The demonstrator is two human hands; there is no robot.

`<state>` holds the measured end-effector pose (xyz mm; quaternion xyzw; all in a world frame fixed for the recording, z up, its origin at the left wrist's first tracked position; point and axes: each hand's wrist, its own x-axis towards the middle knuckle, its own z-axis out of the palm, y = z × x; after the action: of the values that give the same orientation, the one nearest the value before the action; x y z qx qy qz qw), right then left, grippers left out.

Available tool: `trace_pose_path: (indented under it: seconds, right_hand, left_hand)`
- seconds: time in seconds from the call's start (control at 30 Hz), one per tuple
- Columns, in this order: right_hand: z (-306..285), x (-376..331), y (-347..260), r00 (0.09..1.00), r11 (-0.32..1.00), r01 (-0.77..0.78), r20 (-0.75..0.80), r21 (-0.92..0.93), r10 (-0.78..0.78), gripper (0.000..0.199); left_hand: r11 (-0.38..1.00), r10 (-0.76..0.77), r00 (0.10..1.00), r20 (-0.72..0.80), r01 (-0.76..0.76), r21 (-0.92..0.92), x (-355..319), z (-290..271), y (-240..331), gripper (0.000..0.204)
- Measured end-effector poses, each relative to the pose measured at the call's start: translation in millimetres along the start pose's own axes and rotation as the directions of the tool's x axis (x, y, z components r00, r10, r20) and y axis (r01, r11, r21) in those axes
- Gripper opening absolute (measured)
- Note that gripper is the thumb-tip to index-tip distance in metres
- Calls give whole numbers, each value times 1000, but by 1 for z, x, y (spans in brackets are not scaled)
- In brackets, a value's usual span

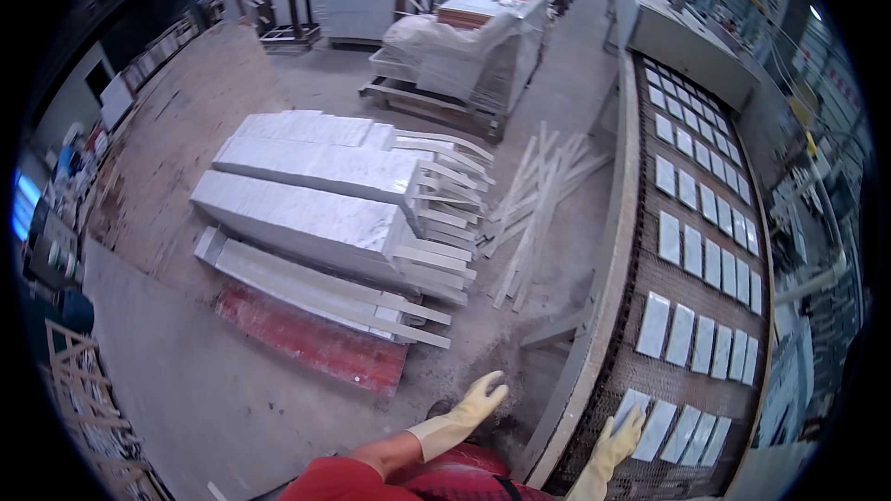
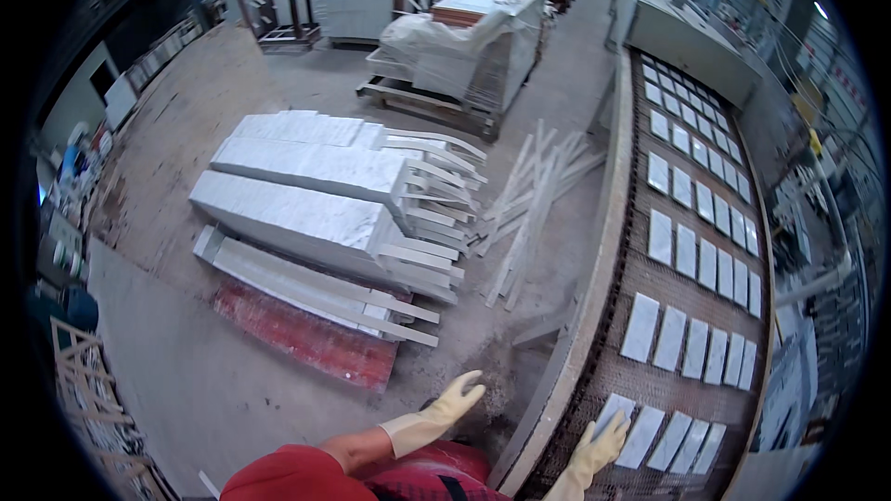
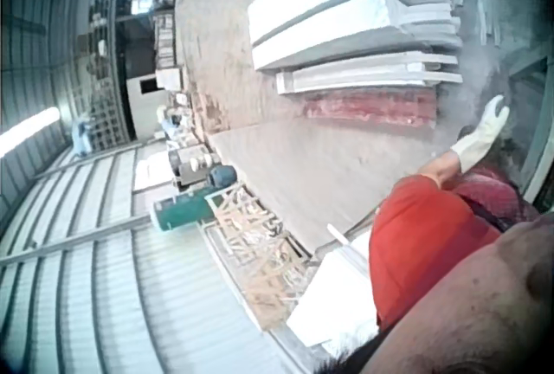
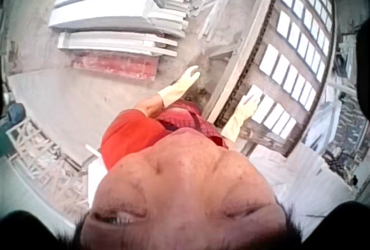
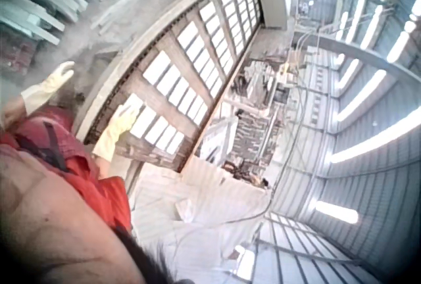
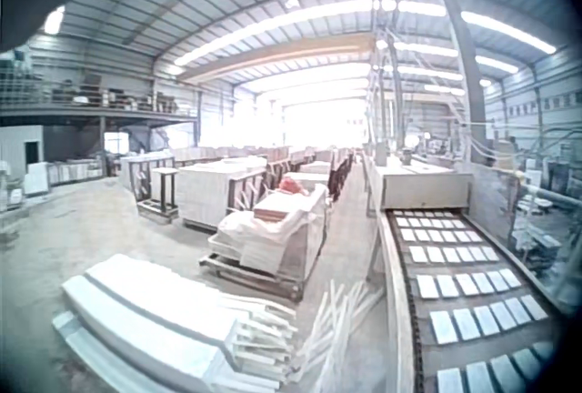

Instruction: The person picks up small rectangular tiles from a stack and places them one by one onto a mesh rack. The person repeats this process, filling the rack with tiles in a grid pattern.

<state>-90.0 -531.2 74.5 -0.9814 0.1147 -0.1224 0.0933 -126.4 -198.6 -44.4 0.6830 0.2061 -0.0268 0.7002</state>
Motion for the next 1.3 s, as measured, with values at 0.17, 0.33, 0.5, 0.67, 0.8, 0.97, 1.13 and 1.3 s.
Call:
trace_pose_path:
  seconds: [0.17, 0.33, 0.5, 0.67, 0.8, 0.97, 1.13, 1.3]
  right_hand:
    - [-2, 1, 10, 1000, 1000, 17, -22, -11, -18, 77]
    - [2, 2, 5, 1000, 1000, 14, -22, -14, -14, 76]
    - [-21, 9, -18, 997, 998, -70, 28, 4, 70, 69]
    - [-16, 30, -9, 998, 992, 49, -41, 113, -45, 66]
    - [-47, 46, -122, 991, 940, 131, -39, 315, -124, 59]
    - [-35, 31, -288, 880, 756, 407, 2, 513, -475, 55]
    - [-18, -1, -405, 636, 562, 637, 52, 528, -770, 56]
    - [4, 9, -480, 441, 401, 651, 109, 644, -891, 57]
  left_hand:
    - [912, -212, 951, -227, 276, 304, -34, -111, -70, 71]
    - [703, -495, 724, -481, 659, 269, -112, -225, -145, 70]
    - [636, -520, 615, -593, 742, 212, -139, -242, -122, 68]
    - [776, -473, 686, -553, 621, 106, -122, -248, -125, 64]
    - [875, -357, 832, -424, 457, 160, -71, -269, -112, 64]
    - [923, -368, 821, -437, 381, -61, -45, -313, -147, 66]
    - [833, -527, 643, -556, 521, -187, -72, -372, -149, 68]
    - [596, -727, 354, -589, 751, -285, -151, -406, -166, 75]
